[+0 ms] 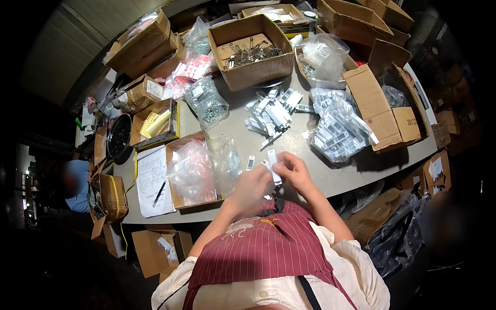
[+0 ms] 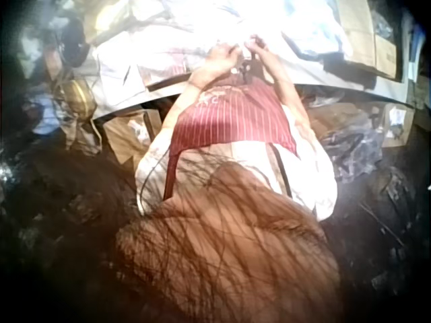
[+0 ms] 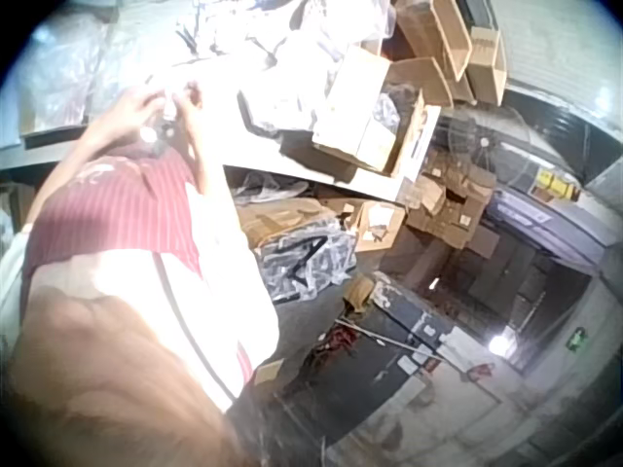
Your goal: The person repeatedly picks up small white rectangular components from a cluttered table and places them into clear plastic bags. The workspace is filled with cardboard boxes and loose hardware. The person handles the items one by one, organizing them into the packaging.
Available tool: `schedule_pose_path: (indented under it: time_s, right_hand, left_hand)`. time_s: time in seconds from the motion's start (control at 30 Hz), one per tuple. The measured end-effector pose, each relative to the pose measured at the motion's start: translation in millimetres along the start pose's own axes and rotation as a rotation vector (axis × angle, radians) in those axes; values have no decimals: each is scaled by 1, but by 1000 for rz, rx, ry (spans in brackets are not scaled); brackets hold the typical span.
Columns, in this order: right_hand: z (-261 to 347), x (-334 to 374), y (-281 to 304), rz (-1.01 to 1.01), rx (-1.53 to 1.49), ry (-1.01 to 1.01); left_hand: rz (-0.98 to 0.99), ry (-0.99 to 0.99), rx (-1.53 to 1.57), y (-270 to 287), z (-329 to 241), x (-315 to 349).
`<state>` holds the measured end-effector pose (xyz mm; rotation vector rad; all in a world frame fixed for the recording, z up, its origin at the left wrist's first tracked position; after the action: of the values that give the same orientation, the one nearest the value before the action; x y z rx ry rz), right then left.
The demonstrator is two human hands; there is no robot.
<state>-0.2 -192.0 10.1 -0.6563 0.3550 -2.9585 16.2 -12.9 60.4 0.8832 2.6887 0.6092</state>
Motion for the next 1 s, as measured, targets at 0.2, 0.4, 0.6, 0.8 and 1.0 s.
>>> schedule_pose_path:
  time_s: [0.2, 0.4, 0.6, 0.8, 1.0]
  right_hand:
    - [14, 8, -4, 108, -164, -73]
    - [14, 6, -8, 41, -92, -30]
    - [1, 2, -12, 26, -106, -60]
    - [-5, 0, -14, -11, -120, -65]
    - [-1, 4, -16, -12, -139, -66]
  left_hand:
    - [-232, 54, 317, -14, 22, 1]
    - [-232, -72, 103, -10, 11, 0]
    - [-251, 0, 27, -12, 4, 0]
    - [-266, 12, -38, -19, 11, 0]
    - [-277, 60, 21, -18, 7, -2]
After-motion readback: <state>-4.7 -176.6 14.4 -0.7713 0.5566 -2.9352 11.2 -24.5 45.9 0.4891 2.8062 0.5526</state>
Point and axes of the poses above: each hand's wrist, its own x-axis away from the middle knuckle, its own y-axis out of the back of the hand, z = x × y, the point moved 2 cm from there along -x, towards the middle knuckle, and after that the axes turned 13 degrees about -y, right-handed, at the moved point
